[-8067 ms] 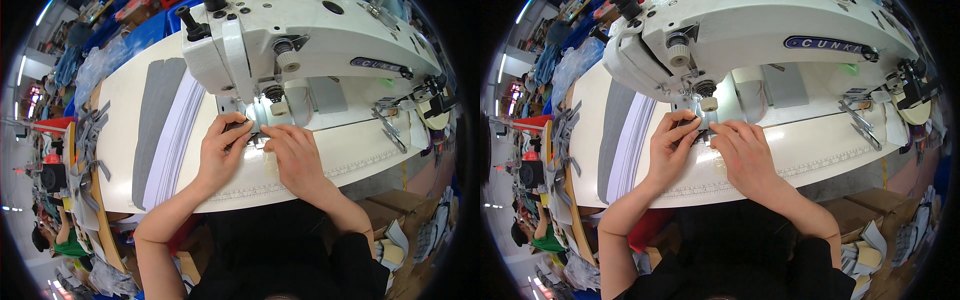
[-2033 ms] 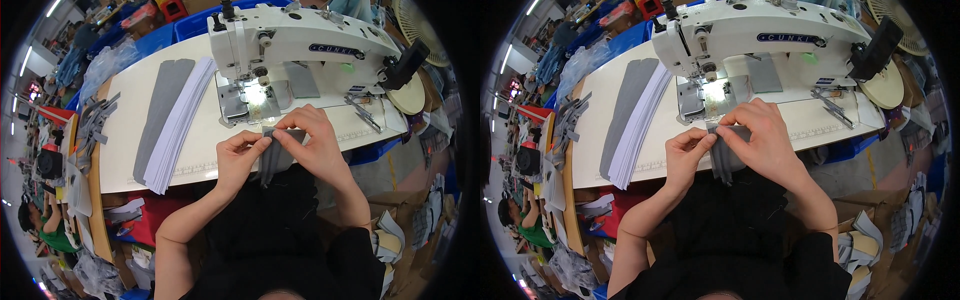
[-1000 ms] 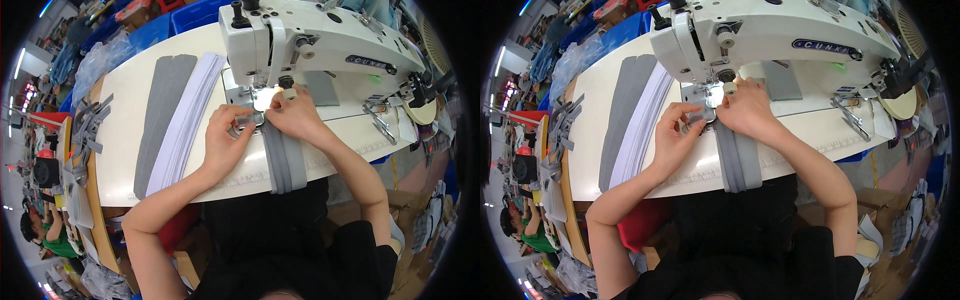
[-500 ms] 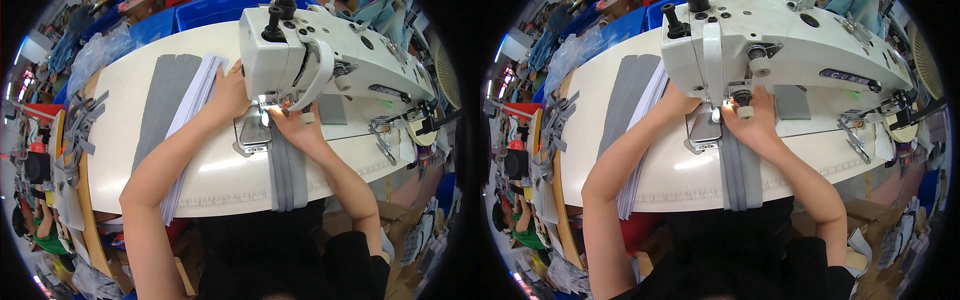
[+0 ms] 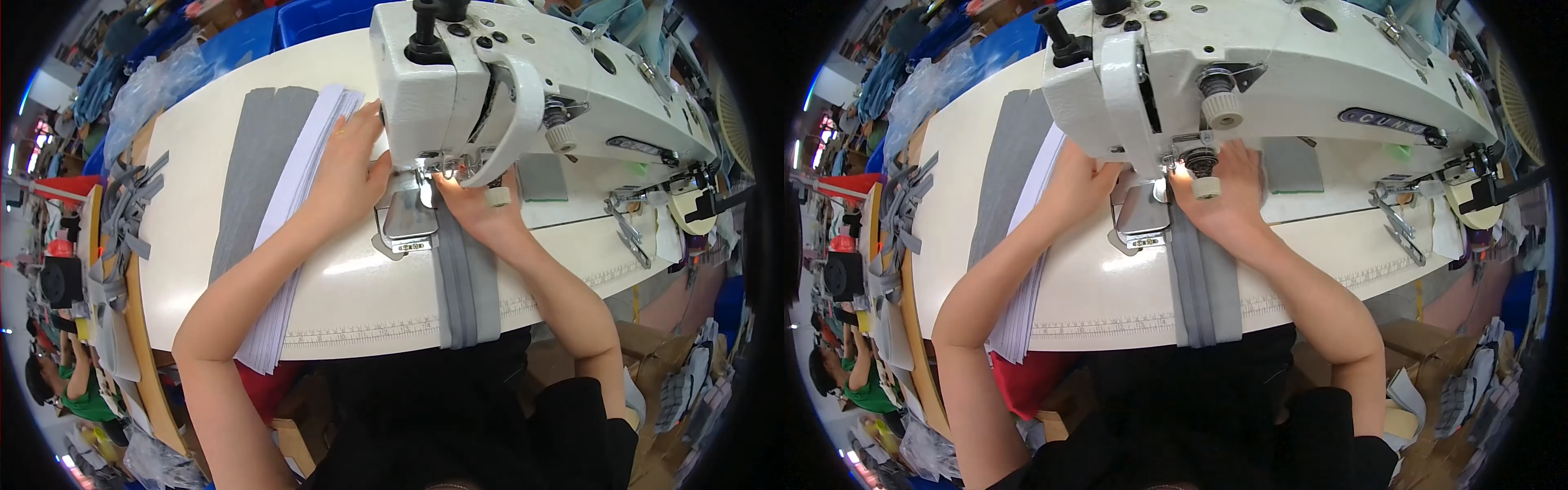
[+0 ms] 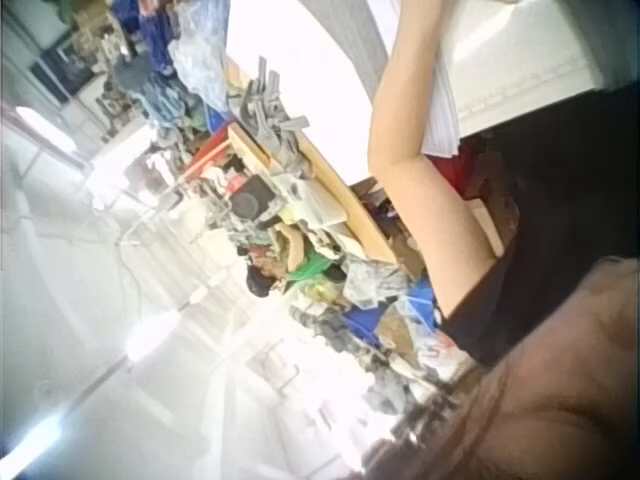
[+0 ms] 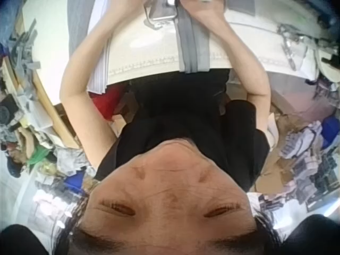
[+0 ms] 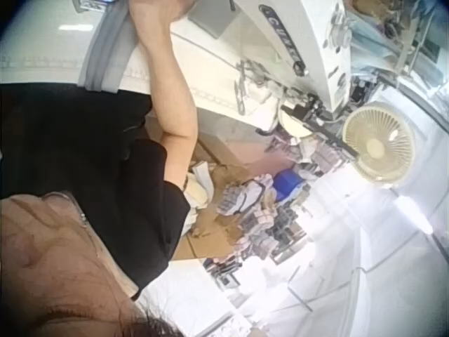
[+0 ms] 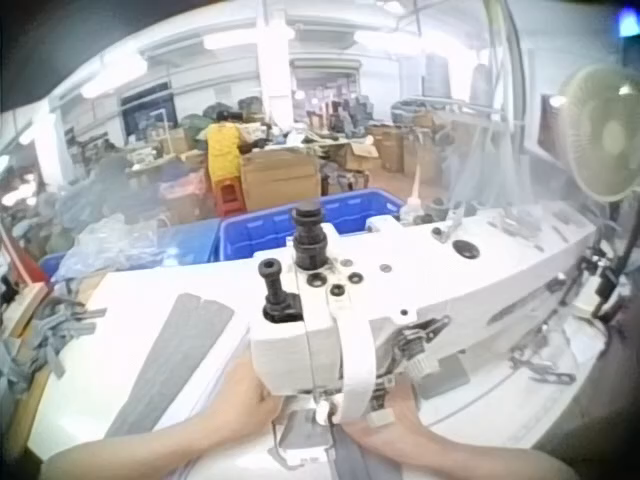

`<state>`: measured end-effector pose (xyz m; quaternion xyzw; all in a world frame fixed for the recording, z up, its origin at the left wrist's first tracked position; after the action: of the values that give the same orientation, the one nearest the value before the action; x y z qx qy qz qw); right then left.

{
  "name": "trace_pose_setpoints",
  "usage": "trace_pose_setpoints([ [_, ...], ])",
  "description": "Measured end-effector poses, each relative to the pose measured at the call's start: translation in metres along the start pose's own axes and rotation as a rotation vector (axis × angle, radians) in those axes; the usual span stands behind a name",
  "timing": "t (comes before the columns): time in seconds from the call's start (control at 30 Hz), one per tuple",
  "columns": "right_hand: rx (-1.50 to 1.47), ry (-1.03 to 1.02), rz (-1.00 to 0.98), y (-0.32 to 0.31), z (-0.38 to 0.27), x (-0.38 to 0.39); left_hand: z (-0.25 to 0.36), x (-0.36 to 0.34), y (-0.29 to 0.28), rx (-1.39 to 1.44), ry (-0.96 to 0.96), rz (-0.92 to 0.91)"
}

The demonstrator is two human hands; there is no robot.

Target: The person is sewing grey fabric parts together using an industrial sewing machine in a workshop.

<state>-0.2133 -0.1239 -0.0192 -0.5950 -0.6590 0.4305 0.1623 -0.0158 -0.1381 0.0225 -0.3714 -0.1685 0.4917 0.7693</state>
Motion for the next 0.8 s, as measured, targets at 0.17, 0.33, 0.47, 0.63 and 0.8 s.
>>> trace_pose_setpoints([
  [0.17,0.083,-0.050,0.008,0.004,-0.012,-0.002,0.000,0.034,-0.037,-0.135,0.022,0.219],
  [0.33,0.102,-0.043,0.044,0.012,0.003,0.007,-0.033,0.067,-0.079,-0.200,-0.255,0.332],
  [0.47,-0.047,0.181,-0.060,-0.015,-0.006,0.015,-0.046,0.081,-0.082,-0.467,-0.251,0.296],
  [0.63,0.214,0.037,-0.135,-0.048,-0.047,0.025,-0.038,0.084,-0.075,-0.377,-0.348,0.250],
  [0.8,0.229,-0.081,-0.018,-0.067,-0.065,0.043,-0.030,0.088,-0.077,-0.370,-0.306,0.323],
])
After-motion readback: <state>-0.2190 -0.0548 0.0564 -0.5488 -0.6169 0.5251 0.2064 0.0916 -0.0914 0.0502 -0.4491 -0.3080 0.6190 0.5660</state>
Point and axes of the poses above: each hand's wrist, its own x-axis away from the middle knuckle, its own y-axis out of the palm, z = x × y, the point moved 7 cm from there along -x, towards the middle knuckle, and after that the axes turned 9 degrees about -z, right-handed, at the moved point
